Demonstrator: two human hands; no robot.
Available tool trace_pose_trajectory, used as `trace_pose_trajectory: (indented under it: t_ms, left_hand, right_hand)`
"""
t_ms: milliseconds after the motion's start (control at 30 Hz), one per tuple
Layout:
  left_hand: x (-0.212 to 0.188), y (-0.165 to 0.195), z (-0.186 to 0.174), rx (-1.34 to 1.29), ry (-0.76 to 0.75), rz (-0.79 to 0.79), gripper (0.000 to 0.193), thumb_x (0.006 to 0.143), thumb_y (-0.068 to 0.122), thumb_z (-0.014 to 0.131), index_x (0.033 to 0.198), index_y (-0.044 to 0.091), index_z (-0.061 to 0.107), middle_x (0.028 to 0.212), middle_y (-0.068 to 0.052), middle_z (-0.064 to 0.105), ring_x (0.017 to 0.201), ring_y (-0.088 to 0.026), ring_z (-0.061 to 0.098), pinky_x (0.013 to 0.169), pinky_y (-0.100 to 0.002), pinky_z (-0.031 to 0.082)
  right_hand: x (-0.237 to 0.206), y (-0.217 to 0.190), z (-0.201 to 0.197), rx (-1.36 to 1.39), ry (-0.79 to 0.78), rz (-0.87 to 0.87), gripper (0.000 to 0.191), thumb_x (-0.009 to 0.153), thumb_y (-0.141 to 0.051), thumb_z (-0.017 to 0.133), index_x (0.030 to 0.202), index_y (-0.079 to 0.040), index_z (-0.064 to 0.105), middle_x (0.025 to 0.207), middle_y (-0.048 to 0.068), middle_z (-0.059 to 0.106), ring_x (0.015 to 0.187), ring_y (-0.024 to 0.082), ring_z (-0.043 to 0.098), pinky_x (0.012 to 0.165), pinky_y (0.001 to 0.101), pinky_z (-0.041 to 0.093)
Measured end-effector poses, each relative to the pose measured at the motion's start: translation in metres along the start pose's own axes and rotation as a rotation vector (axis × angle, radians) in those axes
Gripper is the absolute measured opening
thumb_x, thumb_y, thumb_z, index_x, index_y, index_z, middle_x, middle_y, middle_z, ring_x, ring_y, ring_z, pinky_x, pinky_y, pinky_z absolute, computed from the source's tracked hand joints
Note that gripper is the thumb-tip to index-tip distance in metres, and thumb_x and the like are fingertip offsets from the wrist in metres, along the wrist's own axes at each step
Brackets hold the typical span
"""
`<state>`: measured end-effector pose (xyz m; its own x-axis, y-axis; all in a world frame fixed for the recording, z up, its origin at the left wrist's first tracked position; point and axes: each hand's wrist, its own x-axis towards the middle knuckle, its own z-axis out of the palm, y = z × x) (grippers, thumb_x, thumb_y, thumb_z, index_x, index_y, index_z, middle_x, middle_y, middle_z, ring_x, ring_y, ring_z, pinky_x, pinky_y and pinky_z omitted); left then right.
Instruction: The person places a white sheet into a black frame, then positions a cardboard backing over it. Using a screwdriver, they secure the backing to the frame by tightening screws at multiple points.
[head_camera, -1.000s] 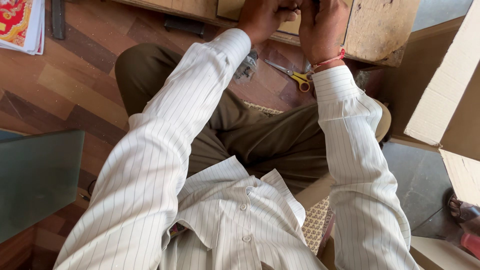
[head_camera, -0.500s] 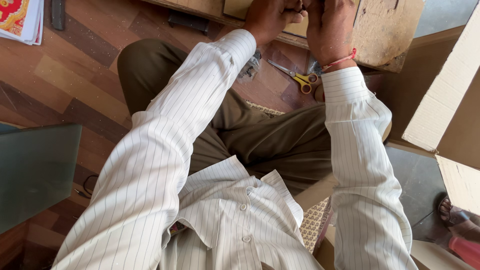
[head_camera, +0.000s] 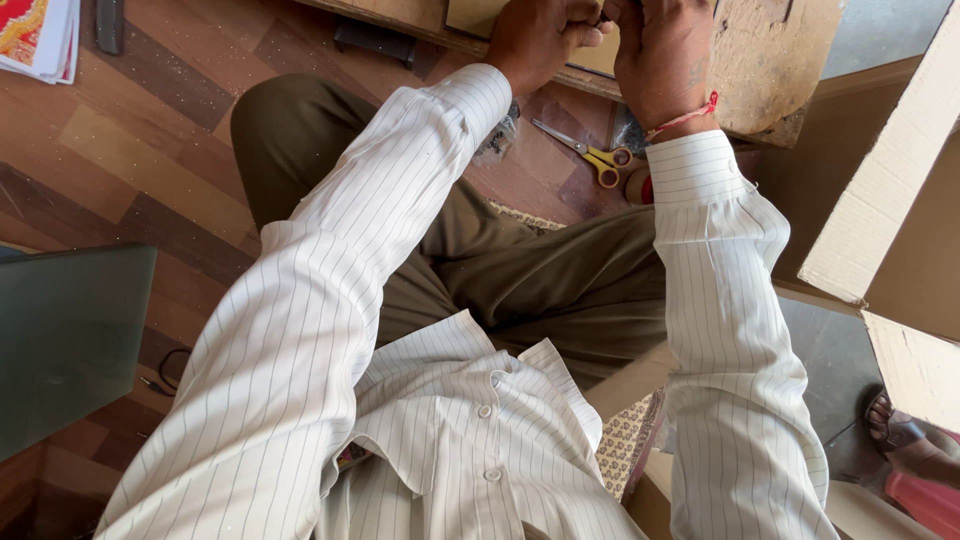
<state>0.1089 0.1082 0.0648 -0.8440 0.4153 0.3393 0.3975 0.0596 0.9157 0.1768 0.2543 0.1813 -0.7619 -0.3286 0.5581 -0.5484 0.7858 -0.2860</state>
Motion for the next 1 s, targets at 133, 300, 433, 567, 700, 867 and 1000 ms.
trace_pose_trajectory:
  t_ms: [133, 300, 433, 567, 700, 867, 1000]
  left_hand:
    - [0.000, 0.004, 0.004, 0.074, 0.042, 0.040, 0.011, 0.088, 0.013, 0.078, 0.097, 0.008, 0.075, 0.091, -0.004, 0.081, 0.084, -0.017, 0.079, 0.075, -0.033, 0.062]
    - [0.005, -0.001, 0.010, 0.204, -0.011, 0.078, 0.012, 0.092, 0.018, 0.078, 0.097, 0.008, 0.076, 0.091, -0.005, 0.080, 0.082, -0.021, 0.077, 0.073, -0.037, 0.059]
    - [0.006, -0.007, 0.013, 0.214, -0.036, 0.077, 0.013, 0.091, 0.019, 0.075, 0.100, 0.010, 0.076, 0.096, -0.003, 0.080, 0.085, -0.020, 0.077, 0.076, -0.036, 0.059]
    - [0.006, -0.012, 0.011, 0.188, -0.027, 0.012, 0.020, 0.091, 0.028, 0.077, 0.102, 0.011, 0.076, 0.097, -0.002, 0.080, 0.085, -0.020, 0.077, 0.074, -0.036, 0.058]
    - [0.007, -0.010, 0.007, 0.191, -0.029, 0.040, 0.021, 0.093, 0.035, 0.075, 0.102, 0.016, 0.077, 0.095, 0.001, 0.081, 0.082, -0.020, 0.076, 0.072, -0.038, 0.058]
    - [0.006, -0.006, 0.008, 0.191, -0.017, -0.024, 0.019, 0.093, 0.037, 0.073, 0.099, 0.019, 0.078, 0.090, 0.003, 0.081, 0.078, -0.016, 0.076, 0.069, -0.036, 0.058]
    - [0.006, -0.006, 0.009, 0.162, -0.018, -0.011, 0.019, 0.094, 0.037, 0.071, 0.098, 0.020, 0.079, 0.090, 0.005, 0.081, 0.078, -0.014, 0.077, 0.069, -0.034, 0.058]
  right_hand:
    - [-0.004, 0.000, 0.003, -0.035, 0.080, 0.008, 0.012, 0.098, 0.008, 0.067, 0.100, -0.004, 0.066, 0.090, 0.012, 0.070, 0.078, 0.036, 0.067, 0.067, 0.0408, 0.052]
    - [-0.007, -0.001, 0.009, -0.055, 0.190, 0.166, 0.020, 0.101, -0.003, 0.077, 0.089, -0.004, 0.061, 0.076, 0.010, 0.067, 0.064, 0.030, 0.067, 0.058, 0.0366, 0.050]
    - [-0.013, -0.004, 0.016, -0.014, 0.311, 0.246, 0.026, 0.098, -0.010, 0.081, 0.085, -0.003, 0.059, 0.072, 0.010, 0.065, 0.059, 0.024, 0.066, 0.057, 0.0344, 0.051]
    - [-0.014, 0.004, 0.020, -0.033, 0.272, 0.251, 0.035, 0.101, -0.013, 0.082, 0.079, -0.003, 0.057, 0.065, 0.009, 0.060, 0.053, 0.024, 0.059, 0.054, 0.0351, 0.046]
    - [-0.012, 0.017, 0.019, 0.015, 0.162, 0.184, 0.030, 0.106, -0.011, 0.077, 0.083, -0.001, 0.061, 0.066, 0.013, 0.059, 0.055, 0.028, 0.057, 0.054, 0.0377, 0.041]
    - [-0.016, 0.020, 0.010, -0.018, 0.013, 0.139, 0.021, 0.107, -0.001, 0.069, 0.087, 0.000, 0.061, 0.069, 0.012, 0.057, 0.058, 0.028, 0.055, 0.057, 0.0382, 0.038]
    - [-0.016, 0.018, 0.005, 0.083, 0.023, 0.092, 0.014, 0.104, 0.005, 0.065, 0.090, 0.002, 0.063, 0.077, 0.012, 0.060, 0.066, 0.029, 0.060, 0.062, 0.0374, 0.041]
